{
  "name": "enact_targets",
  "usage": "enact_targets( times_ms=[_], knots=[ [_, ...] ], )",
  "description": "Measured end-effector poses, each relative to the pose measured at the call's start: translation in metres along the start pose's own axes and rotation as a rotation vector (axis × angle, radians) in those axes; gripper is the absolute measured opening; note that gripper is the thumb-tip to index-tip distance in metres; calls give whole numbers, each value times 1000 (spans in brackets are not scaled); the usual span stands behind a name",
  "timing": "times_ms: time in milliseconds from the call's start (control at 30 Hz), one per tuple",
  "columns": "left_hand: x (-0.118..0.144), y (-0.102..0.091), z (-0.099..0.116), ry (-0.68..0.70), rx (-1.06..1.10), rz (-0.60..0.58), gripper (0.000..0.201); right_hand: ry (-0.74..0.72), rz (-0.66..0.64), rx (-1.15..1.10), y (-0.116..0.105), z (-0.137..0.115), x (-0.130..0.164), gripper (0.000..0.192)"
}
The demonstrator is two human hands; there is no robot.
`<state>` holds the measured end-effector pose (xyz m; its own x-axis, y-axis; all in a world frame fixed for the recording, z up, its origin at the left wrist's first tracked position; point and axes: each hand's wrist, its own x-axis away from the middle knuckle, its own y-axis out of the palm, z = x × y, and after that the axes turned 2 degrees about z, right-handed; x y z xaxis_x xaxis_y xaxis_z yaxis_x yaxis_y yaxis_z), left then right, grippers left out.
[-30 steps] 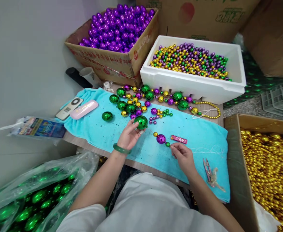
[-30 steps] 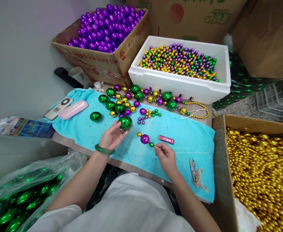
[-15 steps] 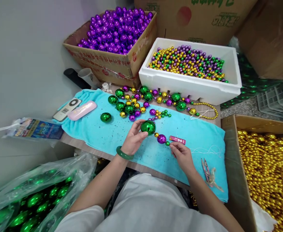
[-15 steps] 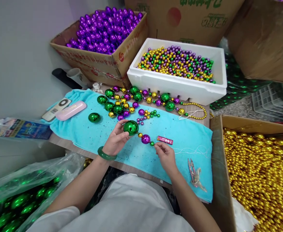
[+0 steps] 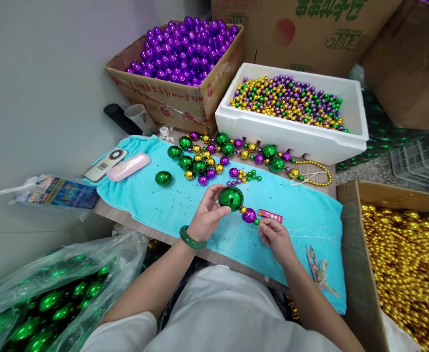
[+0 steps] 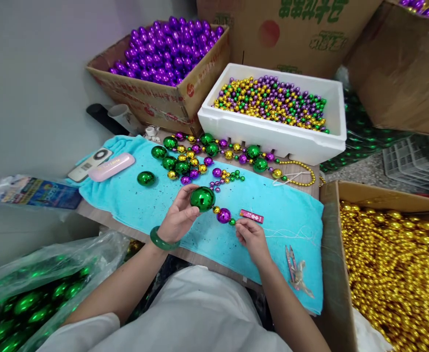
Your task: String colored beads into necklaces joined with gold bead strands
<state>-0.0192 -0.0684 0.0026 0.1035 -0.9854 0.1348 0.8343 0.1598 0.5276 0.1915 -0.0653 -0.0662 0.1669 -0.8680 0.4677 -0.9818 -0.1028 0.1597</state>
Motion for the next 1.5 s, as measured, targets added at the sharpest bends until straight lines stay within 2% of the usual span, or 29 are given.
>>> enact_targets(
  times_ms=[100, 200, 333, 400, 600, 800, 867, 933, 1000, 1100, 1167, 1200, 1300, 1433, 1500],
  knots=[
    [3, 4, 1, -12, 6, -23, 48, 8, -27, -29, -2, 4, -1, 35],
    [4, 6, -2, 48, -36, -37, 49, 9, -29, -38, 0, 3, -1, 35],
    [2, 0, -9, 50, -97, -47, 51, -16, -50, -38, 5, -4, 1, 40],
    [-1, -5, -12, 10, -139, -7, 47, -31, -43, -16, 6, -8, 2, 44],
    [-14, -26, -21, -13, -265, 251, 27, -46, 32, 104, -1, -8, 0, 45],
    [-23, -48, -29, -105, -278, 315, 33, -99, 52, 267, 2, 9, -7, 34],
    [-24, -55, -32, -121, -278, 347, 34, -135, 34, 378, 4, 11, -9, 30],
    [-25, -61, -34, -143, -283, 405, 34, -184, 6, 610, 4, 6, -8, 28],
    [-26, -65, -36, -172, -282, 441, 35, -211, -2, 973, 5, -8, -6, 28],
    [-27, -71, -38, -200, -269, 453, 36, -152, 26, 1500, 15, -43, -4, 25],
    [-27, -75, -40, -212, -259, 461, 37, -169, 18, 1670, 33, -68, -9, 22],
    [-27, -76, -41, -216, -254, 462, 37, -237, -3, 1699, 48, -79, -13, 22],
    [-26, -81, -45, -221, -249, 458, 35, -574, -140, 1670, 109, -98, -35, 24],
    [-28, -89, -48, -184, -301, 459, 26, -920, -478, 1692, 202, -85, -71, 24],
    [-33, -94, -43, -156, -345, 427, 20, -948, -498, 1725, 238, -71, -85, 27]
  ],
)
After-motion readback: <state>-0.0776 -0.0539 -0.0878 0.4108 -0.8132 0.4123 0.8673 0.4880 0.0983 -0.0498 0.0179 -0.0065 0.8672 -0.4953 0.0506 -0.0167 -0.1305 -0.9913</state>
